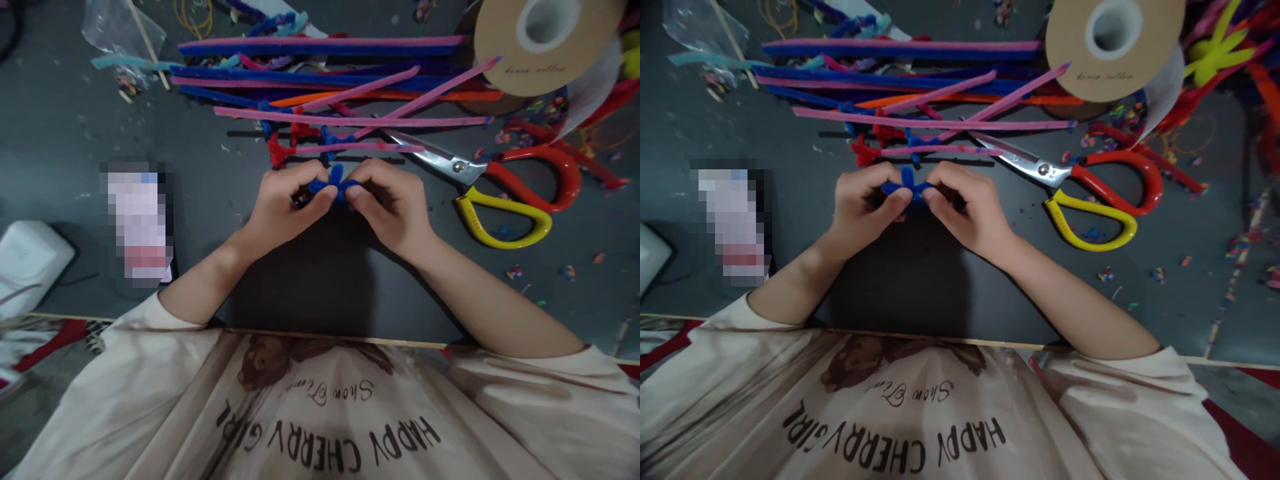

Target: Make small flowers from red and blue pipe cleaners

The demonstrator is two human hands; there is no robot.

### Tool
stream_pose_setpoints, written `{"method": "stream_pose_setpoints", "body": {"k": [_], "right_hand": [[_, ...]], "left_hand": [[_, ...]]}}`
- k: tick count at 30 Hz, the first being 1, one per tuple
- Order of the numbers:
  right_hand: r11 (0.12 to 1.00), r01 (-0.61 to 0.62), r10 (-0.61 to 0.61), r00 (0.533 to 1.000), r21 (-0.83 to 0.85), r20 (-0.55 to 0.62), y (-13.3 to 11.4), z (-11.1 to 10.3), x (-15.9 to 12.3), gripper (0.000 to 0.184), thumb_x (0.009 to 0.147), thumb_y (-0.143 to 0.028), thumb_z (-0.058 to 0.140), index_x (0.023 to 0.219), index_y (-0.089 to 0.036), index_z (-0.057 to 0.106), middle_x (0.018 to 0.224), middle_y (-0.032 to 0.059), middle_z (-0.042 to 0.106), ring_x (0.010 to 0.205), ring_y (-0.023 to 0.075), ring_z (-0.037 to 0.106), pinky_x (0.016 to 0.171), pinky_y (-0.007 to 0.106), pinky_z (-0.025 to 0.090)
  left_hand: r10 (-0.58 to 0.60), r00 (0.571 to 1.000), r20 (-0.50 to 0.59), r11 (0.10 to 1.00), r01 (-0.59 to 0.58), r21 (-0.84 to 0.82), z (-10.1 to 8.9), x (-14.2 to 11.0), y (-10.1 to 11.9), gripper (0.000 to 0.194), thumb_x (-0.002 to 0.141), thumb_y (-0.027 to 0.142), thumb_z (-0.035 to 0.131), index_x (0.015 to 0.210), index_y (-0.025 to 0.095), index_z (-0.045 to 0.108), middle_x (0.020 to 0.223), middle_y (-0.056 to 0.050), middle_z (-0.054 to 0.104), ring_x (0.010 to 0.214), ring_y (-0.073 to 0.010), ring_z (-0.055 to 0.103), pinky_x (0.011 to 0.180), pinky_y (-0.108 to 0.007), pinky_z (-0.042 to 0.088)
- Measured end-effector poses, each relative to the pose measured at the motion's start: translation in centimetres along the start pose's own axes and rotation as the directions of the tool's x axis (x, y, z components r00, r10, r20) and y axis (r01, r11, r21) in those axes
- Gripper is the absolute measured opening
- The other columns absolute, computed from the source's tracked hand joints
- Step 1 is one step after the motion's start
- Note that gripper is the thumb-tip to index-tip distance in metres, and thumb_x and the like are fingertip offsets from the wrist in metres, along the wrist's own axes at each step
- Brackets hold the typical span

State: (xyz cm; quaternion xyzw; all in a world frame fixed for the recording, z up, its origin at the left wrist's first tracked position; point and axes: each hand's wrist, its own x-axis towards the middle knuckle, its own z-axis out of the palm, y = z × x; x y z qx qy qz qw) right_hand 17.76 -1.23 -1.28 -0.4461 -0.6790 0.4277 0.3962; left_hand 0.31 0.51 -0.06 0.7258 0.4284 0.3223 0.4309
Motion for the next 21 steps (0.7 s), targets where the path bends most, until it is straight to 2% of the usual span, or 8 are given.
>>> {"method": "stream_pose_setpoints", "body": {"k": [4,8,13,17,21], "right_hand": [[0.999,0.011,-0.011,1.000,0.037,-0.003,0.0,-0.1,0.1,0.028,0.089,-0.038,0.048,0.069,-0.019,0.051,0.062,-0.0025,0.046,0.058,0.0077,0.044,0.056,0.025,0.033],[0.997,0.066,-0.066,0.998,0.049,0.014,-0.1,-0.2,0.2,0.028,0.089,-0.032,0.048,0.066,-0.018,0.049,0.059,-0.0034,0.044,0.053,0.0055,0.040,0.052,0.023,0.030],[0.993,0.109,-0.106,0.992,-0.040,0.063,-0.3,-0.2,0.0,0.023,0.088,-0.024,0.048,0.067,-0.017,0.048,0.057,-0.0043,0.041,0.050,0.0042,0.036,0.048,0.020,0.028],[0.997,0.076,-0.074,0.995,-0.031,0.061,-0.4,-0.2,0.0,0.026,0.090,-0.029,0.047,0.066,-0.018,0.048,0.056,-0.0043,0.041,0.049,0.0042,0.035,0.047,0.021,0.027],[0.999,0.015,-0.015,1.000,0.039,-0.002,-0.2,-0.2,0.2,0.031,0.090,-0.035,0.049,0.064,-0.018,0.047,0.053,-0.0047,0.041,0.047,0.0037,0.035,0.046,0.021,0.026]], "left_hand": [[0.038,0.999,-0.002,0.998,-0.038,0.053,0.1,0.1,0.0,0.024,0.086,0.032,0.050,0.066,0.019,0.048,0.054,0.004,0.047,0.051,-0.0051,0.041,0.053,-0.022,0.032],[0.123,0.992,-0.007,0.985,-0.122,0.120,0.2,0.1,-0.4,0.023,0.086,0.027,0.050,0.065,0.018,0.048,0.052,0.005,0.046,0.048,-0.0035,0.039,0.051,-0.020,0.031],[0.200,0.979,-0.025,0.959,-0.191,0.211,0.4,0.0,-1.1,0.019,0.083,0.022,0.052,0.065,0.018,0.048,0.051,0.007,0.045,0.046,-0.0027,0.037,0.049,-0.019,0.030],[0.192,0.981,-0.025,0.963,-0.183,0.197,0.4,0.1,-1.2,0.021,0.084,0.023,0.052,0.064,0.017,0.046,0.050,0.007,0.045,0.045,-0.0024,0.037,0.048,-0.019,0.030],[0.131,0.991,-0.026,0.987,-0.128,0.094,0.2,0.2,-1.0,0.022,0.086,0.029,0.051,0.067,0.018,0.049,0.052,0.005,0.047,0.047,-0.0032,0.040,0.049,-0.020,0.031]]}}
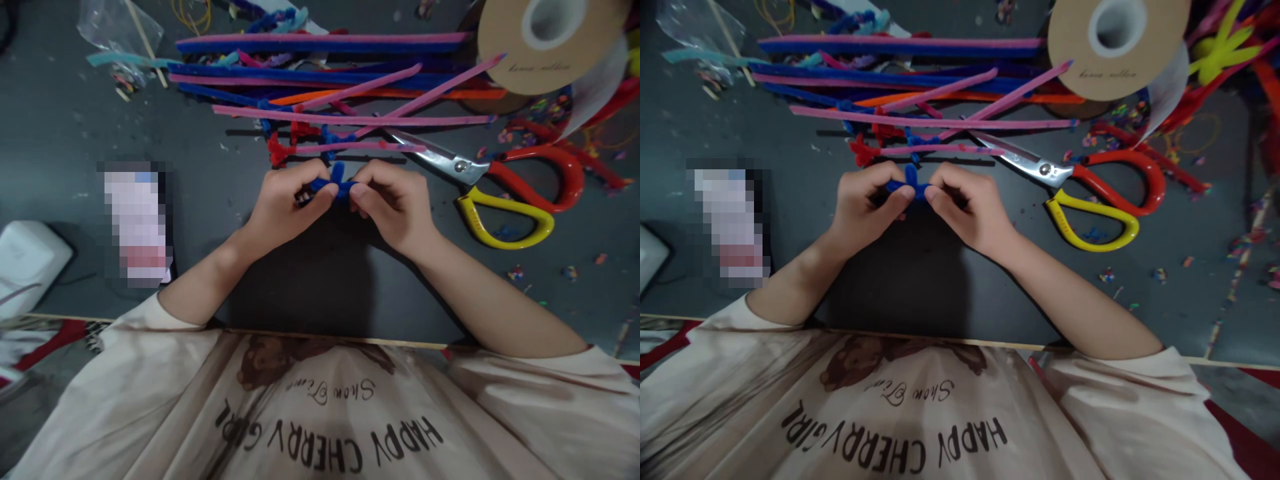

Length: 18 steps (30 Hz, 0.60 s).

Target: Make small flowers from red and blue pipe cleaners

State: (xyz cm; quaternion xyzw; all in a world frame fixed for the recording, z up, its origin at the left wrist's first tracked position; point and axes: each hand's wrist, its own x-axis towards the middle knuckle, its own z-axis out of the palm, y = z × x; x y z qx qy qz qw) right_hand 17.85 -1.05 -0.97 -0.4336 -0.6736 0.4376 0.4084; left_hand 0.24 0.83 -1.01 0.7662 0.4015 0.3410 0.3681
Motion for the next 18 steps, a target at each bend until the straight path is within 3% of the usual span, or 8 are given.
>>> {"method": "stream_pose_setpoints", "body": {"k": [5,18], "right_hand": [[0.996,-0.047,0.051,0.997,0.081,-0.049,0.32,0.19,0.08,0.031,0.089,-0.039,0.050,0.066,-0.018,0.048,0.057,-0.0039,0.044,0.050,0.0040,0.039,0.047,0.021,0.029],[0.975,-0.150,0.142,0.988,0.164,0.059,0.76,0.12,0.00,0.018,0.083,-0.036,0.060,0.078,-0.019,0.055,0.065,-0.0044,0.048,0.056,0.0039,0.043,0.051,0.019,0.036]], "left_hand": [[-0.043,0.999,-0.033,0.996,0.041,-0.082,-0.05,-0.04,0.07,0.022,0.084,0.027,0.052,0.065,0.018,0.048,0.051,0.005,0.044,0.046,-0.0034,0.038,0.048,-0.020,0.030],[0.149,0.989,-0.006,0.988,-0.149,-0.034,0.05,0.13,0.18,0.016,0.079,0.014,0.054,0.064,0.017,0.049,0.051,0.007,0.039,0.044,-0.0003,0.032,0.042,-0.014,0.027]]}}
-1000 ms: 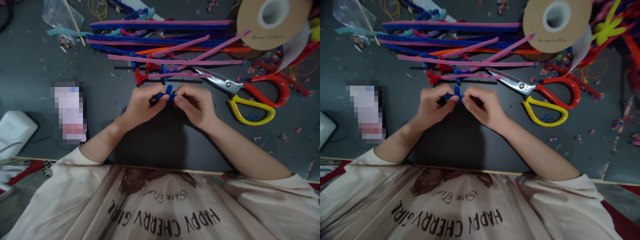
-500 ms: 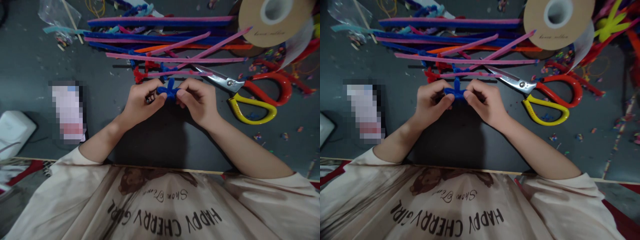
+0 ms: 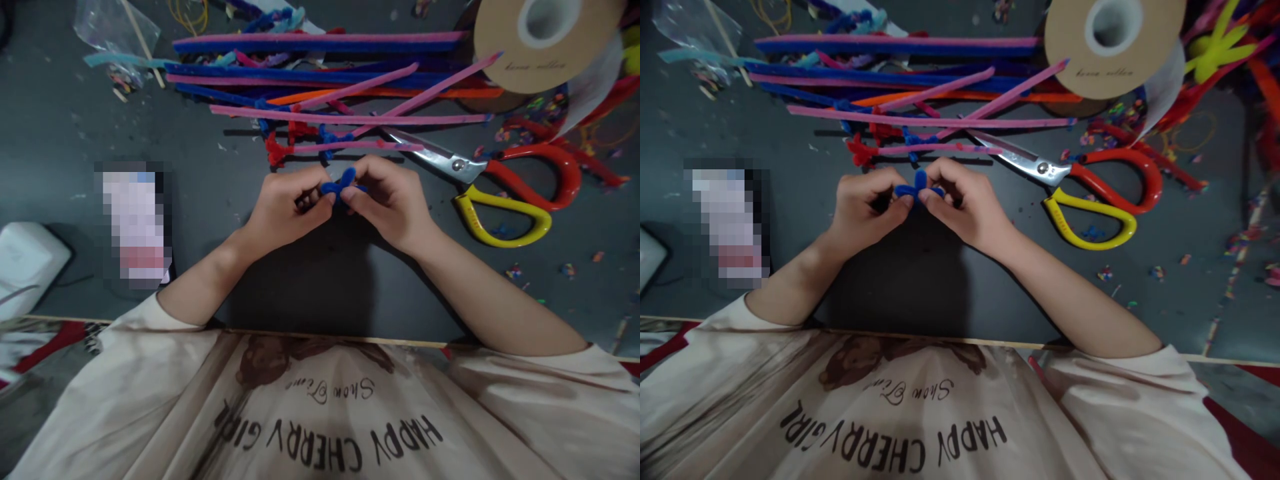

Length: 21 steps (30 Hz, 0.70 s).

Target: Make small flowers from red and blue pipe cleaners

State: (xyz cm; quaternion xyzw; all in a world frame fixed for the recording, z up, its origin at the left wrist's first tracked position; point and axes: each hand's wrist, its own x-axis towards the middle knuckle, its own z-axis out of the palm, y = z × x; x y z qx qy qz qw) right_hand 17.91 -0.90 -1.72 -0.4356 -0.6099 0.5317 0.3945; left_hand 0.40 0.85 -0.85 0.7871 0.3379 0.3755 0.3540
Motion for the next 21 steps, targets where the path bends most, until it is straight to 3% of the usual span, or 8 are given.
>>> {"method": "stream_pose_setpoints", "body": {"k": [3,7,13,16,21], "right_hand": [[0.999,-0.011,0.010,0.999,0.039,0.038,-0.47,-0.12,0.27,0.022,0.081,-0.039,0.062,0.076,-0.018,0.054,0.064,-0.0050,0.048,0.052,0.0027,0.044,0.047,0.018,0.035],[0.963,-0.086,0.062,0.993,0.257,0.101,-0.73,0.01,0.51,0.026,0.079,-0.041,0.064,0.075,-0.017,0.053,0.063,-0.0050,0.052,0.049,0.0024,0.050,0.042,0.016,0.036],[0.754,-0.267,0.140,0.958,0.601,0.250,-0.67,0.04,0.55,0.024,0.077,-0.035,0.067,0.074,-0.015,0.054,0.060,-0.0049,0.060,0.044,0.0021,0.051,0.039,0.013,0.037],[0.700,-0.293,0.117,0.947,0.651,0.300,-0.81,-0.11,0.64,0.024,0.077,-0.035,0.067,0.074,-0.015,0.055,0.061,-0.0053,0.060,0.043,0.0009,0.050,0.038,0.012,0.036],[0.737,-0.290,0.141,0.949,0.611,0.282,-0.44,-0.19,0.82,0.028,0.073,-0.040,0.069,0.074,-0.017,0.054,0.060,-0.0057,0.059,0.041,0.0009,0.047,0.037,0.013,0.033]], "left_hand": [[-0.010,1.000,-0.005,1.000,0.010,-0.028,-0.09,-0.03,0.14,0.016,0.081,0.016,0.054,0.065,0.017,0.049,0.051,0.007,0.041,0.043,-0.0004,0.034,0.042,-0.015,0.028],[-0.054,0.998,0.019,0.994,0.055,-0.093,-0.32,-0.17,0.28,0.019,0.087,0.024,0.050,0.069,0.019,0.051,0.053,0.005,0.048,0.044,-0.0019,0.043,0.043,-0.017,0.033],[-0.105,0.993,0.056,0.980,0.113,-0.161,-0.33,-0.17,0.22,0.023,0.090,0.036,0.046,0.076,0.020,0.055,0.062,0.003,0.057,0.051,-0.0029,0.054,0.049,-0.016,0.043],[-0.084,0.993,0.081,0.976,0.098,-0.196,-0.18,-0.11,0.07,0.023,0.090,0.037,0.047,0.078,0.020,0.057,0.066,0.002,0.059,0.053,-0.0017,0.055,0.049,-0.014,0.044],[-0.089,0.996,0.016,0.977,0.090,-0.194,0.08,-0.30,-0.19,0.018,0.088,0.035,0.051,0.080,0.021,0.058,0.070,0.002,0.060,0.054,-0.0030,0.058,0.048,-0.016,0.044]]}}
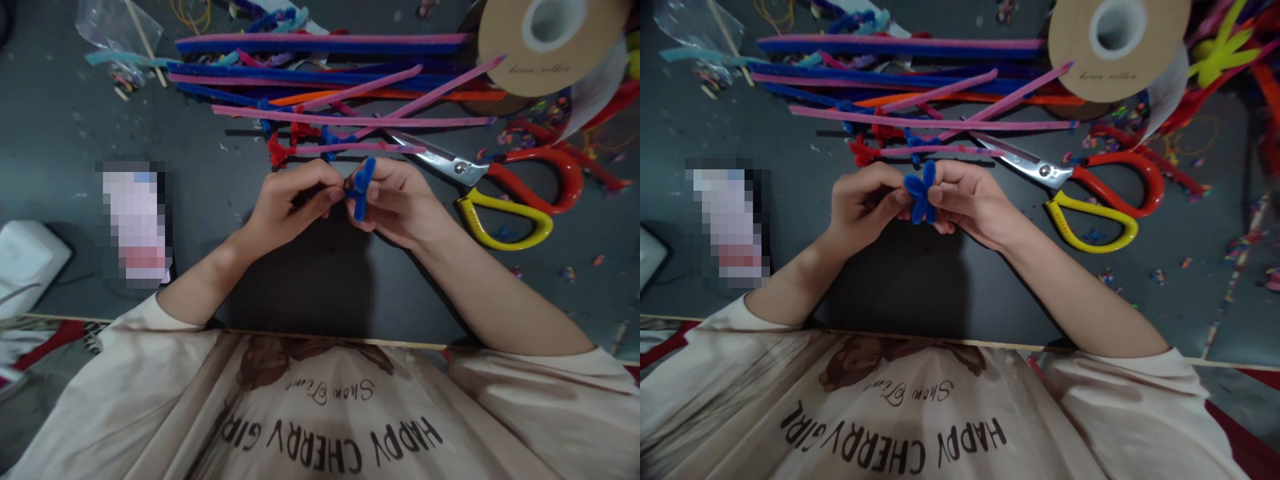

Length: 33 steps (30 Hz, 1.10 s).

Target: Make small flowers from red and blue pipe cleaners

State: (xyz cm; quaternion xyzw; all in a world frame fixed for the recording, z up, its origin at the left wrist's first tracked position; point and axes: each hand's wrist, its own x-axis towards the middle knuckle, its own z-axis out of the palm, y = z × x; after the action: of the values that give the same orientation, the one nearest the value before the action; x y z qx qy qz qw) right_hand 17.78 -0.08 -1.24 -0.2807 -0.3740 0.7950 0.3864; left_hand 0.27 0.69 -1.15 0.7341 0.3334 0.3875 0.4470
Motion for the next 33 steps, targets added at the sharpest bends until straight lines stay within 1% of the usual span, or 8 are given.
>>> {"method": "stream_pose_setpoints", "body": {"k": [6,9,13,17,20,25,28,33], "right_hand": [[0.999,-0.026,0.024,0.998,-0.032,-0.053,0.0,-0.8,0.2,0.036,0.067,-0.047,0.072,0.076,-0.020,0.051,0.060,-0.0079,0.054,0.042,0.0010,0.043,0.037,0.014,0.031],[0.999,-0.046,0.046,0.998,-0.005,-0.041,-0.3,-1.0,0.2,0.037,0.066,-0.048,0.072,0.076,-0.020,0.051,0.058,-0.0088,0.051,0.042,0.0010,0.041,0.038,0.015,0.032],[0.996,-0.069,0.069,0.998,0.051,0.007,-0.6,-1.1,0.2,0.035,0.067,-0.044,0.073,0.070,-0.018,0.048,0.056,-0.0088,0.049,0.042,0.0008,0.040,0.039,0.015,0.032],[0.995,-0.055,0.053,0.998,0.077,0.030,-0.5,-0.9,0.1,0.032,0.071,-0.042,0.070,0.073,-0.018,0.049,0.057,-0.0084,0.051,0.042,0.0013,0.042,0.039,0.016,0.033],[1.000,0.027,-0.028,0.997,-0.010,-0.074,-0.2,-0.7,0.2,0.031,0.073,-0.043,0.068,0.074,-0.019,0.049,0.059,-0.0073,0.054,0.042,0.0027,0.045,0.037,0.016,0.033],[0.971,0.167,-0.203,0.953,-0.169,-0.226,0.4,-0.1,0.3,0.032,0.075,-0.046,0.065,0.069,-0.020,0.048,0.057,-0.0068,0.053,0.041,0.0031,0.043,0.034,0.017,0.031],[0.959,0.200,-0.248,0.935,-0.202,-0.254,0.5,0.0,0.3,0.029,0.075,-0.043,0.065,0.067,-0.020,0.050,0.056,-0.0065,0.054,0.041,0.0042,0.044,0.032,0.017,0.031],[0.947,0.240,-0.292,0.920,-0.214,-0.260,0.7,-0.1,0.2,0.029,0.078,-0.042,0.061,0.063,-0.019,0.054,0.054,-0.0048,0.055,0.040,0.0056,0.047,0.031,0.019,0.030]], "left_hand": [[-0.140,0.985,-0.099,0.989,0.143,0.022,0.1,-0.1,0.0,0.029,0.086,0.047,0.050,0.077,0.021,0.057,0.064,0.003,0.060,0.051,-0.0034,0.056,0.049,-0.017,0.046],[-0.129,0.986,-0.104,0.991,0.132,0.028,0.2,-0.1,0.1,0.029,0.087,0.047,0.049,0.078,0.020,0.058,0.062,0.003,0.060,0.051,-0.0031,0.056,0.048,-0.016,0.046],[-0.039,0.995,-0.090,0.999,0.036,-0.027,0.1,-0.1,0.3,0.021,0.087,0.038,0.053,0.077,0.020,0.060,0.063,0.003,0.060,0.050,-0.0024,0.056,0.046,-0.015,0.044],[-0.085,0.991,-0.102,0.996,0.083,-0.025,0.0,0.0,0.5,0.022,0.087,0.037,0.053,0.074,0.020,0.059,0.060,0.004,0.058,0.050,-0.0026,0.056,0.047,-0.016,0.045],[-0.100,0.982,-0.160,0.995,0.097,-0.027,0.2,0.2,0.2,0.024,0.086,0.040,0.054,0.073,0.020,0.058,0.057,0.005,0.056,0.045,-0.0012,0.054,0.044,-0.014,0.043],[-0.141,0.943,-0.302,0.990,0.134,-0.042,0.8,0.4,-0.6,0.032,0.083,0.051,0.053,0.077,0.020,0.057,0.051,0.007,0.050,0.038,-0.0002,0.050,0.037,-0.012,0.036],[-0.143,0.949,-0.281,0.990,0.142,-0.024,0.8,0.4,-1.0,0.034,0.083,0.053,0.051,0.079,0.019,0.057,0.050,0.007,0.050,0.040,-0.0010,0.052,0.038,-0.012,0.038],[-0.122,0.962,-0.242,0.992,0.113,-0.050,0.8,0.5,-1.3,0.026,0.084,0.045,0.055,0.082,0.020,0.061,0.056,0.006,0.056,0.045,-0.0021,0.057,0.040,-0.011,0.043]]}}
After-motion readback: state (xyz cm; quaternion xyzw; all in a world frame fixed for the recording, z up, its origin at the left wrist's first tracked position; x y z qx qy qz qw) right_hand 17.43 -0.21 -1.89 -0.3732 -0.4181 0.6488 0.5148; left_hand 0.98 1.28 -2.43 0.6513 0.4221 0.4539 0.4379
